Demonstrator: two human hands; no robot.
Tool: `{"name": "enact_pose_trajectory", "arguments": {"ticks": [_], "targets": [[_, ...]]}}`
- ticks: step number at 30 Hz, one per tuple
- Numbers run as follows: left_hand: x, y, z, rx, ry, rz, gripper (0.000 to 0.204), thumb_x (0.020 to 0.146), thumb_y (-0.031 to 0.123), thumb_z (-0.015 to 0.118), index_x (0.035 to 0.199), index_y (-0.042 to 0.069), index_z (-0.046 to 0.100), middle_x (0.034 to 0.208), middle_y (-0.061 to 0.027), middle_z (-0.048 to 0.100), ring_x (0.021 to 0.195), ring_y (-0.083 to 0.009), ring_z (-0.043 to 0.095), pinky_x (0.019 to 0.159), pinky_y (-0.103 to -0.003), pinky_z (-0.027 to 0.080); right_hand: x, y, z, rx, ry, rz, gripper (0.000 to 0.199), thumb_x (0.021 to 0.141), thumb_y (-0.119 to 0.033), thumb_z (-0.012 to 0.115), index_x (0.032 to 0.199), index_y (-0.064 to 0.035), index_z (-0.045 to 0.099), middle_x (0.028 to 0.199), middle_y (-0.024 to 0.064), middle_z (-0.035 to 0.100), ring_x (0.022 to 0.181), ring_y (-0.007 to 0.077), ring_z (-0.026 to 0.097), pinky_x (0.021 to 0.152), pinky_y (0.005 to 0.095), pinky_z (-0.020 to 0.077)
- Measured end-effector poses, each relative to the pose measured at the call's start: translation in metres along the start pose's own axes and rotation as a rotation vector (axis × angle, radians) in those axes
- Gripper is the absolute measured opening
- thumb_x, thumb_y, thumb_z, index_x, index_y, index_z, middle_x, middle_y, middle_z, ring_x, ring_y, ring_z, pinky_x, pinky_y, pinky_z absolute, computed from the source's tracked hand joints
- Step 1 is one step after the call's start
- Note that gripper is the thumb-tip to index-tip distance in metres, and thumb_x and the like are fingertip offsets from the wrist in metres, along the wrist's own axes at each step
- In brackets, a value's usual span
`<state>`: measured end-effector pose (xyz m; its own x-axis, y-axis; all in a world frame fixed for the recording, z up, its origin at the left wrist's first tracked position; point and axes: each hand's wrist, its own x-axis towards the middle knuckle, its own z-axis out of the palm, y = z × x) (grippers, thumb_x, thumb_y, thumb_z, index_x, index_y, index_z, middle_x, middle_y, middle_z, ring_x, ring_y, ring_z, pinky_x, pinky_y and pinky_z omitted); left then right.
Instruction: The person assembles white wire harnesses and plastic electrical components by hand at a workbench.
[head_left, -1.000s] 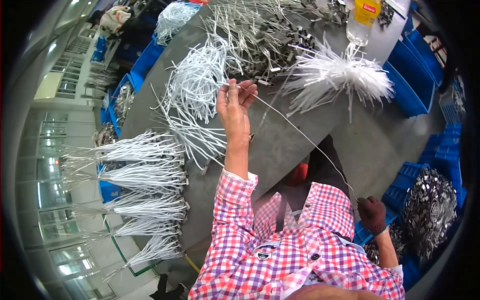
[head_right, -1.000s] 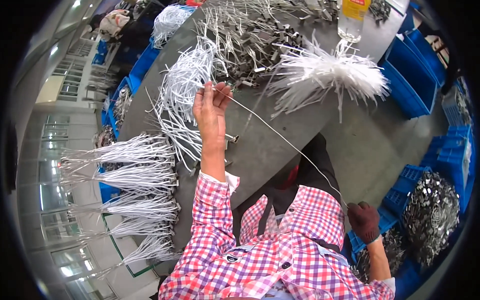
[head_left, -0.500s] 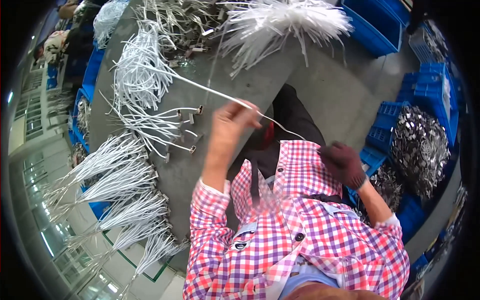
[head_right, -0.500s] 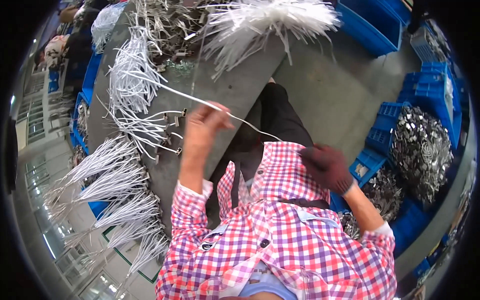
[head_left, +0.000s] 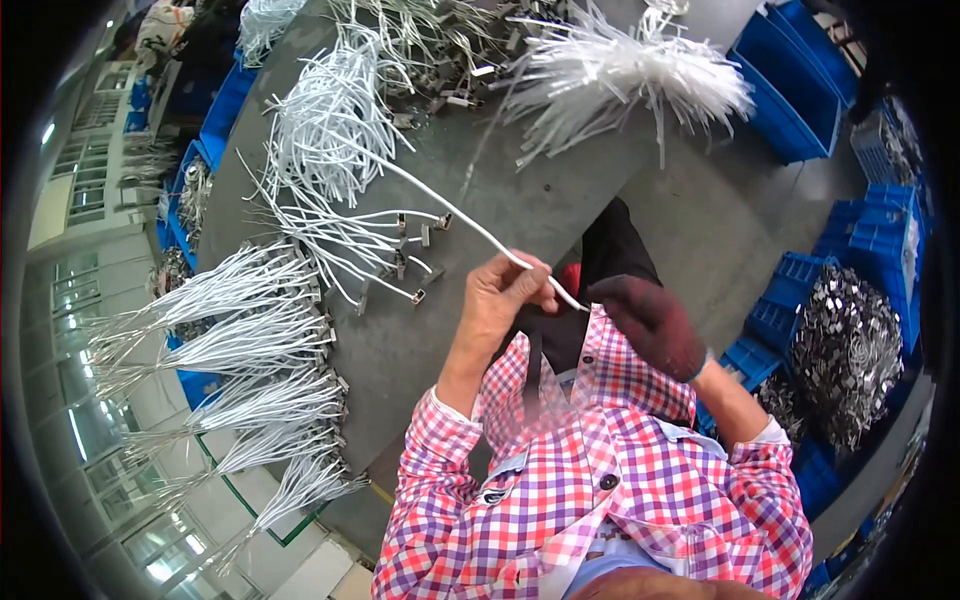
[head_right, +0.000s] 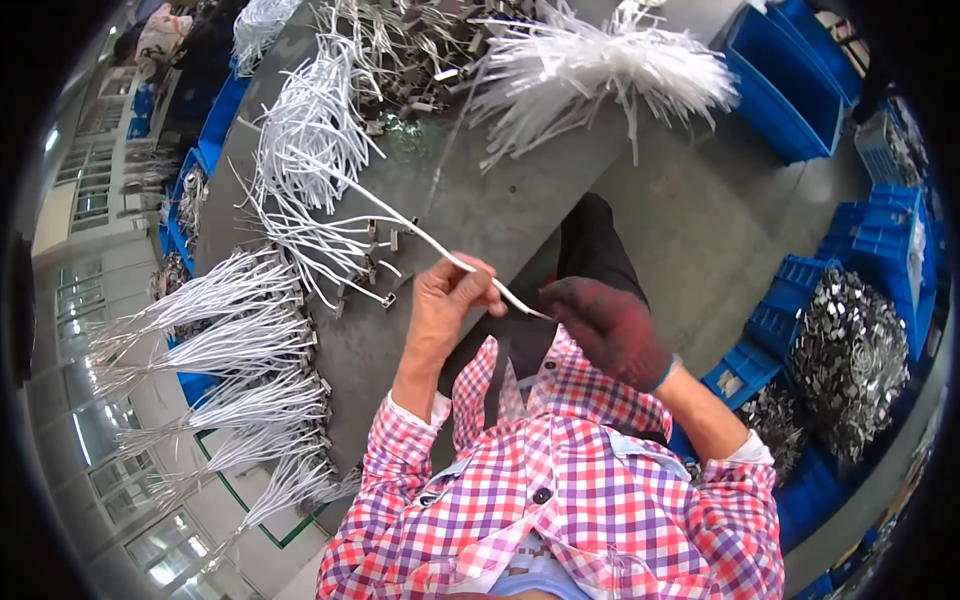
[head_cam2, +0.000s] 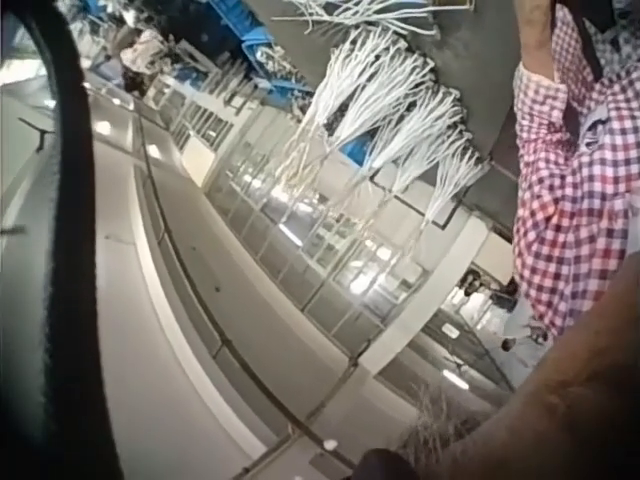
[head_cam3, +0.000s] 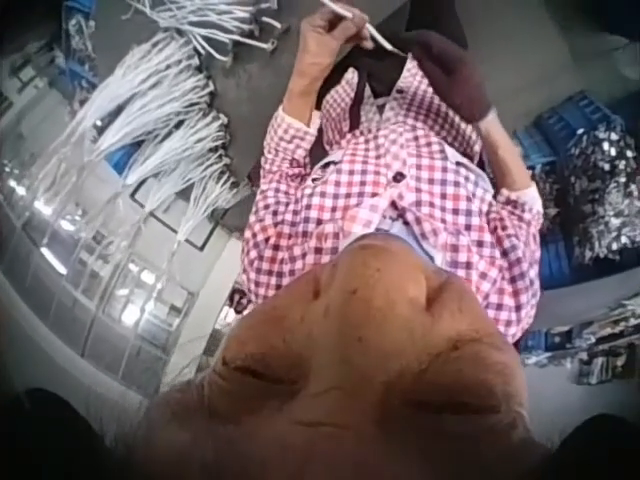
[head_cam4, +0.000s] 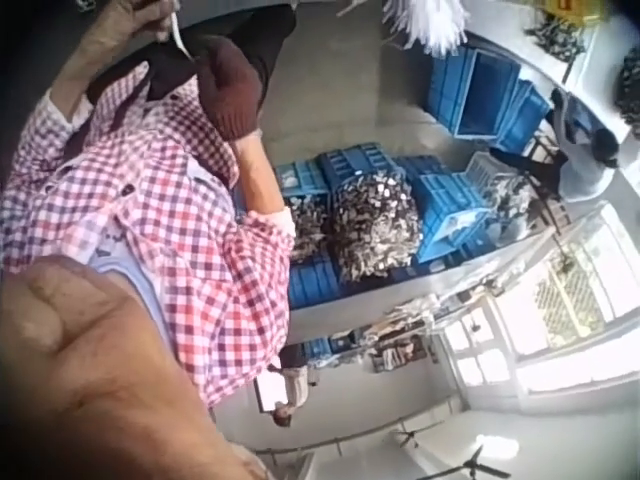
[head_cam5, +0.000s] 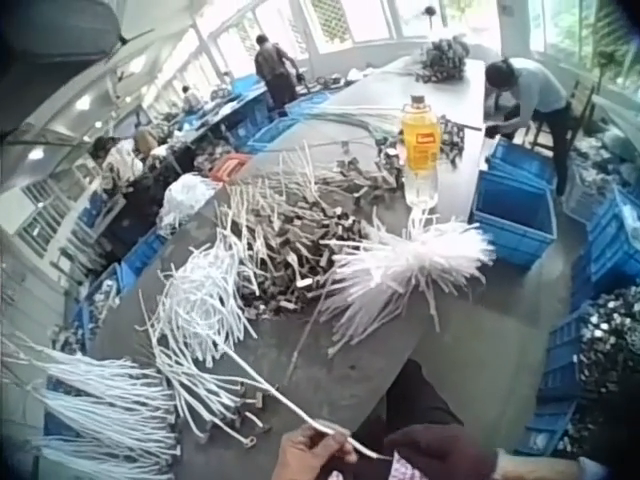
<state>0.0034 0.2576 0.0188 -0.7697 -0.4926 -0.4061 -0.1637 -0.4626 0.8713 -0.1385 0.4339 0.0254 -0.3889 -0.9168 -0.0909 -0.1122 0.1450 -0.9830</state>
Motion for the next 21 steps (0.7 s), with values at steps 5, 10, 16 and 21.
{"name": "enact_pose_trajectory", "arguments": {"ticks": [5, 10, 16, 21], "targets": [[-0.019, -0.012, -0.005, -0.036, 0.028, -0.132, 0.007, 0.088, 0.006, 0.060, 0.090, -0.001, 0.061, 0.070, -0.0086, 0.063, 0.060, -0.0171, 0.062, 0.058, -0.028, 0.053, 0.026, 0.006, 0.033, -0.120, 0.060, -0.134, 0.041, 0.081, -0.010, 0.061, 0.121, -0.0085, 0.050, 0.098, 0.0125, 0.062, 0.085, 0.0285, 0.065, 0.069, 0.0357, 0.0520], [-0.024, -0.019, -0.024, -0.143, 0.183, -0.033, 0.010, 0.089, 0.010, 0.061, 0.091, 0.000, 0.061, 0.074, -0.0077, 0.064, 0.066, -0.0161, 0.064, 0.061, -0.029, 0.055, 0.064, -0.013, 0.059, -0.479, -0.179, 0.014, 0.054, 0.075, -0.030, 0.067, 0.121, -0.0090, 0.050, 0.101, 0.0148, 0.060, 0.082, 0.0335, 0.062, 0.067, 0.0388, 0.0506], [-0.020, 0.018, -0.123, 0.451, 0.672, 0.017, 0.025, 0.088, 0.016, 0.062, 0.105, -0.001, 0.058, 0.072, -0.0048, 0.061, 0.061, -0.0111, 0.057, 0.059, -0.025, 0.046, 0.162, -0.021, 0.016, -0.633, 0.126, -0.533, 0.045, 0.076, -0.022, 0.071, 0.116, -0.0090, 0.058, 0.096, 0.0149, 0.061, 0.091, 0.0327, 0.060, 0.075, 0.0392, 0.0491], [0.009, 0.041, -0.170, 0.645, 0.898, 0.207, 0.042, 0.089, 0.017, 0.060, 0.125, 0.000, 0.048, 0.080, -0.0035, 0.055, 0.061, -0.0087, 0.048, 0.056, -0.024, 0.043, 0.313, -0.014, -0.061, -0.841, 0.456, -0.583, 0.028, 0.080, -0.019, 0.067, 0.107, -0.0137, 0.061, 0.092, 0.0125, 0.063, 0.080, 0.0308, 0.062, 0.067, 0.0370, 0.0499]]}}
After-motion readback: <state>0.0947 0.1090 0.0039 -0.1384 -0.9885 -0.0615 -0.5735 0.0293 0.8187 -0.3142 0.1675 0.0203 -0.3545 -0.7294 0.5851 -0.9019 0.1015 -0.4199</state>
